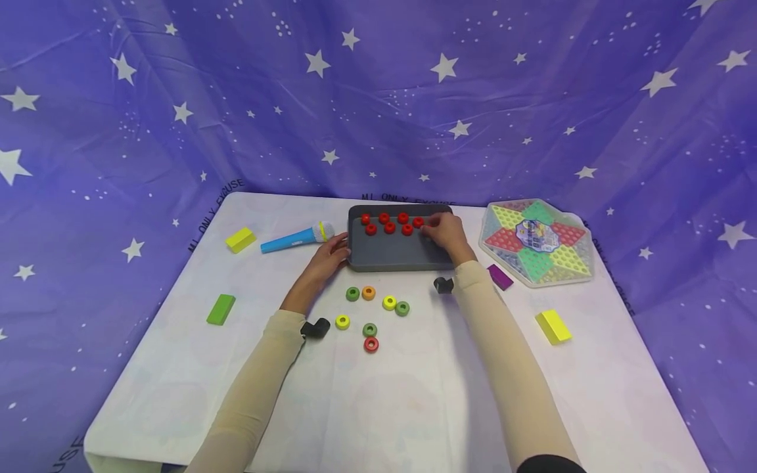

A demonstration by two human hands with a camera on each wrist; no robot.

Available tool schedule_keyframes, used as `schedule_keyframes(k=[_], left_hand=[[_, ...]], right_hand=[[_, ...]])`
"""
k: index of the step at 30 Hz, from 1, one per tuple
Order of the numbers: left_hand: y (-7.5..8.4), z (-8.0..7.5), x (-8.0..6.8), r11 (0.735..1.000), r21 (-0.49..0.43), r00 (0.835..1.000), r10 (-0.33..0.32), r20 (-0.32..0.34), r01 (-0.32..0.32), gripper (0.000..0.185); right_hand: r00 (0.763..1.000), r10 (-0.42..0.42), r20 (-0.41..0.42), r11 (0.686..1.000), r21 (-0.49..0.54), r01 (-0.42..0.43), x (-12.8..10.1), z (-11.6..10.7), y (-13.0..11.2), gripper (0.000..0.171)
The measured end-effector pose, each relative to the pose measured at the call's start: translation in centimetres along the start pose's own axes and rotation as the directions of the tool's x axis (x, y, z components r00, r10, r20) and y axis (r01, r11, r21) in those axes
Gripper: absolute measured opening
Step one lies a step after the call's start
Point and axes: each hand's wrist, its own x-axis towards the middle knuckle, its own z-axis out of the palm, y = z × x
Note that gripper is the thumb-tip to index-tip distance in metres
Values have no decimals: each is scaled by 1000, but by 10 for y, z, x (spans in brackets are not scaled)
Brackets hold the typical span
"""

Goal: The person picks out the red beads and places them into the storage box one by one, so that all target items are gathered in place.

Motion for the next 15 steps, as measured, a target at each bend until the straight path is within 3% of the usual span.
schedule_keyframes(k=[8,15], left_hand=[[-1,0,0,1000,-12,1000,15,-1,-15,53],[0,-1,1,1000,-9,1000,13,8,-13,54]], right_hand=[[981,-37,-191,986,152,67,-18,-5,0,40],[975,7,-221,914,396,83,-48,-10,-4,45]])
